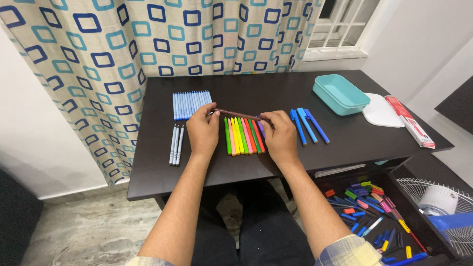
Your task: The person repeatedly opens a desk drawer, selects colored pens and pencils, and places them in a color-ordered row on the desk. They continue to retrieve additional pens and pencils from the drawer and add them to the arrangement, occasionally adjusting the alignment of the items.
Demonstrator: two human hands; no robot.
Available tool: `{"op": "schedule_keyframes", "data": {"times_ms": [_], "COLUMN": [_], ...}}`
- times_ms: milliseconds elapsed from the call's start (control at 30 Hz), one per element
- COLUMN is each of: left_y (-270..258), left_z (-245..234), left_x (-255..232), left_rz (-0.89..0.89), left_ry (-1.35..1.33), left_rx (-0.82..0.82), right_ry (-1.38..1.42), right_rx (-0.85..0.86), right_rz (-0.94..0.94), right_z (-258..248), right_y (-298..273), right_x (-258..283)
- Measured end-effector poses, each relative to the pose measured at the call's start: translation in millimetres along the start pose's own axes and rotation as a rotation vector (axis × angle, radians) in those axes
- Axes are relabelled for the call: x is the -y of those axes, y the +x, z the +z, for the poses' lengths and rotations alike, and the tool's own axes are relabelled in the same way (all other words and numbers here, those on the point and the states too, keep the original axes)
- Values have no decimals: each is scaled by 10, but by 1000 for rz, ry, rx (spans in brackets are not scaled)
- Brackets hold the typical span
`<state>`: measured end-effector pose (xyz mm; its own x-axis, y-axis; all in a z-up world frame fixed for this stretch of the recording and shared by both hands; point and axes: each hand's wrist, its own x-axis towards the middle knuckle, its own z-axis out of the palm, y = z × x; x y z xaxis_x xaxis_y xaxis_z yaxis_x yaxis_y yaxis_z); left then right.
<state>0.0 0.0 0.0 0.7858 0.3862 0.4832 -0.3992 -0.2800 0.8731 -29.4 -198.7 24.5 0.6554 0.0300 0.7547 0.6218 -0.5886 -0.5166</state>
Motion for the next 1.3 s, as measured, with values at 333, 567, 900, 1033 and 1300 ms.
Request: {"op": "schedule_keyframes", "data": {"times_ms": [333,567,900,1033,1300], "left_y": [31,44,83,78,79], "left_z": [24,12,-7,-18,-7], "left_x": [76,126,166,163,194], "left_rz": [7,19,-5,-22,-13], "left_ry": [-116,-53,-95,-90,-39], "left_rx": [8,-7,44,56,70], "right_ry": [10,-10,1,-7,-8], "right_rx": [9,24,29,50,40], "right_rz": [-27,-43,-14,-11,-53], "right_z": [-31,-33,-7,-8,-14], "right_y": [2,5,5,1,2], "right_x": [57,44,-6,-21,-22]}}
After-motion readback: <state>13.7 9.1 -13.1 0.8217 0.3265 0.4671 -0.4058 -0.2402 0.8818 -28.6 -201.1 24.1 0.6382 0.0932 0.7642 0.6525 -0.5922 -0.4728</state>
